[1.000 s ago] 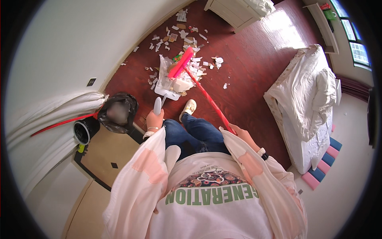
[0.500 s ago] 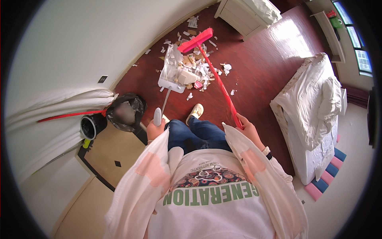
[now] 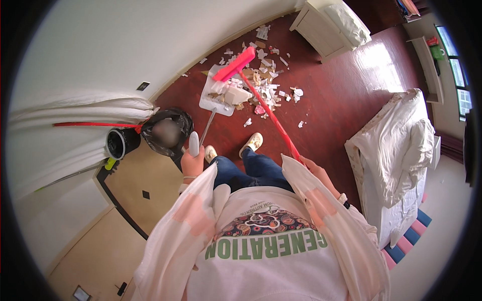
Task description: Sweeping paper debris and trash into a dustpan and placing it into a black trash bag.
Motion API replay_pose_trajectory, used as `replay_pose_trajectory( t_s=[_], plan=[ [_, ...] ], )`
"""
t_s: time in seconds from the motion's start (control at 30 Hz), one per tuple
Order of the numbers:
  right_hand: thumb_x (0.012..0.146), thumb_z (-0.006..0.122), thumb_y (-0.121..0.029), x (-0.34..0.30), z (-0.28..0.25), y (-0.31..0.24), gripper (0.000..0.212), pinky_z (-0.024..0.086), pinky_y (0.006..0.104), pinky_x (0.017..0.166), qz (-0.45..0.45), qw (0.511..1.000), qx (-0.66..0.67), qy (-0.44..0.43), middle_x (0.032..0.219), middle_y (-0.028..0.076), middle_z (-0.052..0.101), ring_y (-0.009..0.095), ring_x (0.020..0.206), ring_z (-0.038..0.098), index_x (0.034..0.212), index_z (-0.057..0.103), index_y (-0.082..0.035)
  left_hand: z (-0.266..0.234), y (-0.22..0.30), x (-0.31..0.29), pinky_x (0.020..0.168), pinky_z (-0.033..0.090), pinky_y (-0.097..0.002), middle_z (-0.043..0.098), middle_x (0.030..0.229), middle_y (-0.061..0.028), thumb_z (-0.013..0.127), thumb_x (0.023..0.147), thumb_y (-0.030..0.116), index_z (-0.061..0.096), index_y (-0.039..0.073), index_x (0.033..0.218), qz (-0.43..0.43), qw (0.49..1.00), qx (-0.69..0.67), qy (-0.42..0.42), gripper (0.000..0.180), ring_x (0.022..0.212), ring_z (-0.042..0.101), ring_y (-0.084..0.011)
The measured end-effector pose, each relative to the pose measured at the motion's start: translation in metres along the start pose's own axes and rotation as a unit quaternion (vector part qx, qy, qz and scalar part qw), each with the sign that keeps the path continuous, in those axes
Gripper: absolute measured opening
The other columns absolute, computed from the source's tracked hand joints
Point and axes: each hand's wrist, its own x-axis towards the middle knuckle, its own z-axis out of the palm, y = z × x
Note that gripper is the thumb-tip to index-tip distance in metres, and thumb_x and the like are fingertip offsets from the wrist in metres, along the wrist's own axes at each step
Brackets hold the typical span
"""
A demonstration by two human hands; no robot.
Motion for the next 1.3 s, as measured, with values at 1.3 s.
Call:
replay_pose_trajectory(
  t_s=[1.3],
  plan=[
    [0.086, 0.062, -0.02, -0.097, 0.163, -0.035, 0.053, 0.046, 0.0295, 0.086, -0.103, 0.951, -0.201, -0.211, 0.107, 0.016, 0.064, 0.018, 0.096, 0.063, 0.135, 0.044, -0.006, -0.26, -0.193, -0.239, 0.055, 0.042, -0.0292, 0.055, 0.062, -0.0028, 0.069, 0.079, 0.023, 0.056, -0.002, 0.074, -0.198, 0.942, -0.146, 0.23, 0.029, 0.059, 0.046, -0.0095]
  ],
)
